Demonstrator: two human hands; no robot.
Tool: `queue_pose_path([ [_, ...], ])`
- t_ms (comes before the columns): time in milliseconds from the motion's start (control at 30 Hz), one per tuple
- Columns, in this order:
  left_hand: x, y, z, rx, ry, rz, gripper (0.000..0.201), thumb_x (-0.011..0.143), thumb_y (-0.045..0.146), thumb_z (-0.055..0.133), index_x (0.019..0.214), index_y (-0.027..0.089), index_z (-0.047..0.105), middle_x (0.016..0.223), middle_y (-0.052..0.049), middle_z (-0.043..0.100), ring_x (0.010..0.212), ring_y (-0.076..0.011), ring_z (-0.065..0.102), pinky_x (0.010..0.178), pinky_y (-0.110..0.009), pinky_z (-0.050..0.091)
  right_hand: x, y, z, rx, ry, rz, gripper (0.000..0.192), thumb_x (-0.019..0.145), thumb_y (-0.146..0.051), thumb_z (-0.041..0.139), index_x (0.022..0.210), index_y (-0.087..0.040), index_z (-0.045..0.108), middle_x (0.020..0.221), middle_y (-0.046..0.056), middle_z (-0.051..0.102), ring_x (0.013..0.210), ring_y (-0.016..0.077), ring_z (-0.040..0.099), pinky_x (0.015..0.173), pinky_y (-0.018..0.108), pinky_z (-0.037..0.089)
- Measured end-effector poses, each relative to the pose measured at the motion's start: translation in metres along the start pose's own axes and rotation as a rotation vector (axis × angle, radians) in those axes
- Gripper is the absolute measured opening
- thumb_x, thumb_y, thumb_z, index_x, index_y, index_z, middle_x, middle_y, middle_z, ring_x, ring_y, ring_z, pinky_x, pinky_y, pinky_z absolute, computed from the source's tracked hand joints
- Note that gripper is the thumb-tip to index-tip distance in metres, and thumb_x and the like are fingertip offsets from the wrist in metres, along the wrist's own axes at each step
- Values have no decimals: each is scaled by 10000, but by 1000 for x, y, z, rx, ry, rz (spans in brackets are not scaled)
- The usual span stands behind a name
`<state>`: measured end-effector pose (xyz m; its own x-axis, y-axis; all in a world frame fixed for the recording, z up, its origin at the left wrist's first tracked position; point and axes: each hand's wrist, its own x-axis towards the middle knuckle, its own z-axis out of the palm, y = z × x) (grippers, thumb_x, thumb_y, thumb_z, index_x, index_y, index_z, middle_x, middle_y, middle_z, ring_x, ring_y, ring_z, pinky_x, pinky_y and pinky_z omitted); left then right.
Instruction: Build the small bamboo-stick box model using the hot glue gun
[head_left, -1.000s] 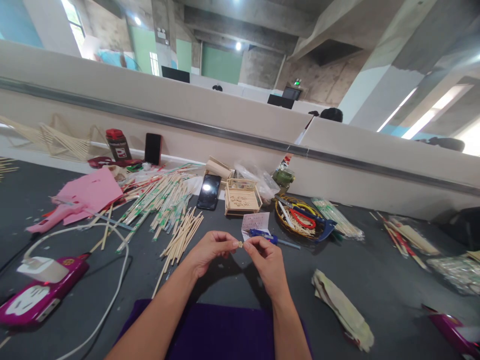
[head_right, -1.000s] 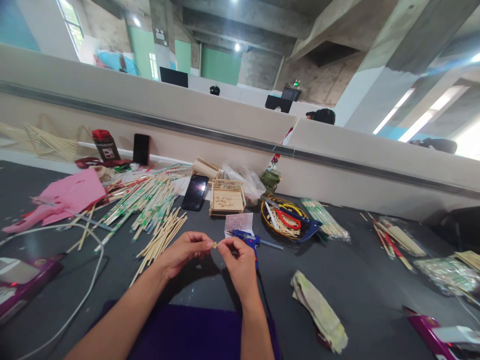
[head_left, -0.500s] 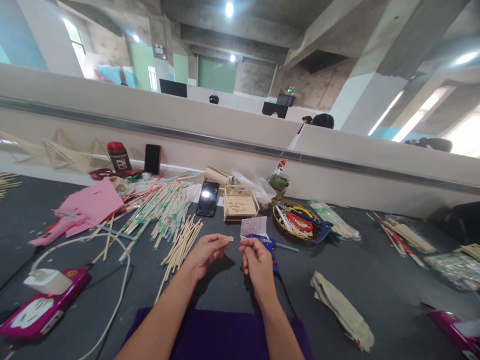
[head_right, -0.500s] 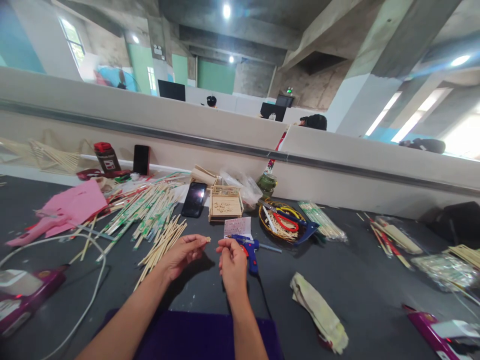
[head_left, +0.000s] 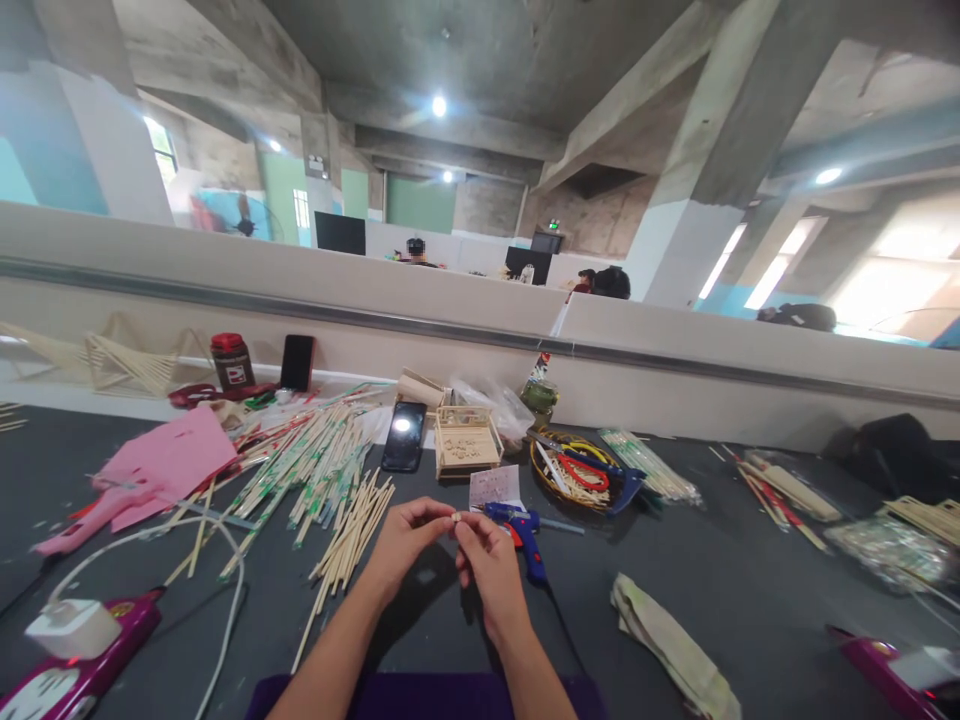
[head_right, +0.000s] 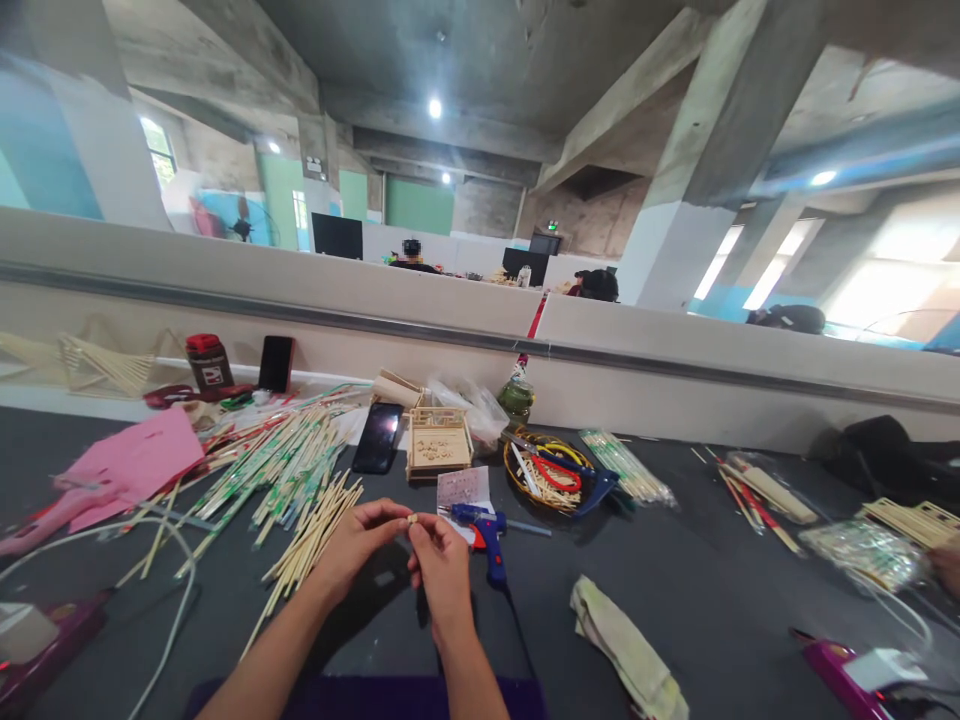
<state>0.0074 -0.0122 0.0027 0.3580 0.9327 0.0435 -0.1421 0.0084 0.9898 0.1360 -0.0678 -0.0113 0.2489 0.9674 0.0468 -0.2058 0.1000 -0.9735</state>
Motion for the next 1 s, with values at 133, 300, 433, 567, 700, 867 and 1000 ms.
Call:
queue_pose_path([
  [133, 0, -2, 0, 57, -26, 74, 235, 656, 368, 808, 797, 184, 767, 777, -46, 698, 766, -176, 618, 748, -269, 453, 1, -1, 0, 15, 27, -14, 424, 708, -518, 736, 903, -144, 699, 647, -3, 600, 450, 65, 453, 356, 154, 348],
  [300, 2, -5, -1, -31, -15, 12, 274, 645, 365, 817, 837, 179, 758, 799, -45, 699, 685, -134, 574, 671, -242, 436, 2, 0, -2, 16, 55, -39, 366, 704, -459, 749, 923, -169, 711, 740, 17, 645, 481, 71, 464, 371, 160, 342],
  [433, 1, -7, 1, -155, -43, -104, 303, 665, 413, 806, 807, 156, 731, 695, -12, 630, 534, -72, 454, 554, -213, 383, 3, -1, -4, -66, 83, -126, 305, 738, -428, 720, 915, -179, 716, 772, 32, 681, 564, 122, 548, 468, 205, 432],
  [567, -2, -8, 3, -244, -157, -150, 342, 725, 462, 758, 725, 125, 697, 661, -11, 571, 531, -63, 418, 530, -202, 361, 4, 0, -5, -145, 106, -239, 251, 756, -385, 704, 897, -178, 723, 847, 55, 713, 765, 195, 637, 728, 289, 517],
  [700, -2, -9, 2, -269, -194, -178, 315, 716, 420, 780, 744, 116, 699, 665, -20, 570, 566, -74, 450, 546, -198, 360, 4, 4, -6, -215, 98, -277, 223, 776, -359, 688, 904, -181, 727, 853, 54, 715, 751, 188, 642, 714, 279, 515],
  [867, -2, -8, 1, -303, -184, -201, 286, 698, 383, 800, 733, 119, 694, 656, -15, 567, 571, -74, 446, 549, -197, 347, 4, 4, -8, -272, 81, -295, 219, 768, -344, 705, 917, -185, 730, 861, 53, 715, 735, 182, 641, 673, 261, 511],
  [1000, -1, -7, 2, -312, -178, -205, 282, 688, 380, 807, 714, 124, 691, 631, -2, 550, 564, -74, 436, 545, -198, 340, 2, -2, -11, -292, 47, -304, 205, 801, -333, 679, 950, -204, 734, 928, 55, 715, 817, 192, 656, 744, 275, 518],
])
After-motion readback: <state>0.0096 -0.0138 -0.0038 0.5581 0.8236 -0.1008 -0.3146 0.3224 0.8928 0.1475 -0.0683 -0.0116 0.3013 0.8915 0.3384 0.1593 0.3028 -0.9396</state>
